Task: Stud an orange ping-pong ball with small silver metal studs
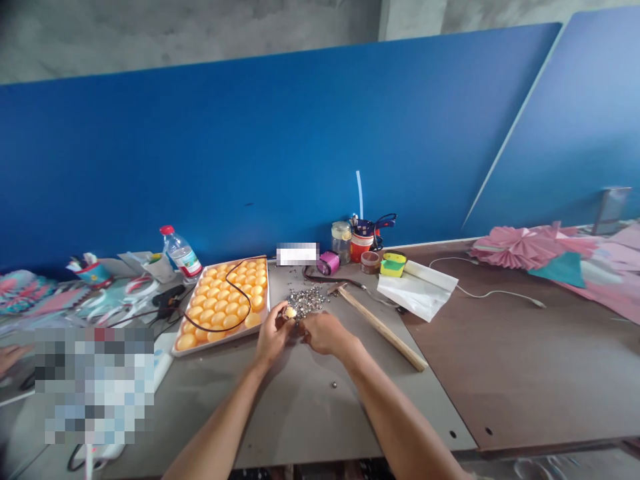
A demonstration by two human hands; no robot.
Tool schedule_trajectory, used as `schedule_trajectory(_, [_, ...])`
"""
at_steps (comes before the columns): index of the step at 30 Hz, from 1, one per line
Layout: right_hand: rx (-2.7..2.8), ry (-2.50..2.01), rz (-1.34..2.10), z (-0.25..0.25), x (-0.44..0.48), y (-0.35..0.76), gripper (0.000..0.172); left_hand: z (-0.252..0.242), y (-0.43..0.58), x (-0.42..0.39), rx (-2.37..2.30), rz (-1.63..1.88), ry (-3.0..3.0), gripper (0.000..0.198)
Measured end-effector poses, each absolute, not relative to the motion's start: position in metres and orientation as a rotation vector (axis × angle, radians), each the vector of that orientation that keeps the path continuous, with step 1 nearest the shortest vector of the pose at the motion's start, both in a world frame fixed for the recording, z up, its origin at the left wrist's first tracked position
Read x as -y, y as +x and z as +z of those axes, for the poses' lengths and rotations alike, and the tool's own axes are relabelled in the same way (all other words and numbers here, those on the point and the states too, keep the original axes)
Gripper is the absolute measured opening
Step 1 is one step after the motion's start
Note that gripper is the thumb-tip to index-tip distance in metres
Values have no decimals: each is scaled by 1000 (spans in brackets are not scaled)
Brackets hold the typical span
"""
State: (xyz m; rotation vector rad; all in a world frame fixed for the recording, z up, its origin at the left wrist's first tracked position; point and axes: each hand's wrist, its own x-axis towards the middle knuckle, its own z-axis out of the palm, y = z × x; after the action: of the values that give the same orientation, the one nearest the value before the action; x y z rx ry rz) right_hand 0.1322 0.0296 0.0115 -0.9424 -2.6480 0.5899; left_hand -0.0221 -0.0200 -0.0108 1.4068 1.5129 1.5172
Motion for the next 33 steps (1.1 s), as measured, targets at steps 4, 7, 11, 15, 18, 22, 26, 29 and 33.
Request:
schedule_trajectory(4, [2726, -944, 475, 14, -23, 123, 17, -11, -22, 19, -1540, 1508, 1425, 42])
schedule_trajectory(7, [2746, -961, 441, 13, -23, 121, 18, -9, -21, 20, -1558, 1499, 1440, 43])
schedule_trajectory(11, [2511, -969, 519, 8, -31, 125, 15, -8, -21, 21, -1539, 1510, 1397, 44])
schedule_trajectory(15, [2035, -990, 818, 6, -41, 130, 11, -12, -22, 21, -1484, 1501, 1321, 49])
schedule_trajectory(18, [1686, -993, 1239, 7, -45, 129, 1, -15, -23, 19, -1442, 1497, 1275, 50])
schedule_trajectory(22, [1343, -805, 1599, 11, -45, 127, 19, -18, -23, 17, -1379, 1506, 1224, 51])
schedule_trajectory(26, [1227, -710, 1801, 13, -44, 129, 28, -19, -23, 16, -1323, 1531, 1181, 51])
schedule_trajectory(29, [1243, -667, 1874, 13, -43, 130, 28, -18, -23, 18, -1304, 1514, 1151, 53])
schedule_trajectory(33, [1270, -677, 1886, 12, -42, 129, 26, -14, -21, 20, -1298, 1494, 1146, 56])
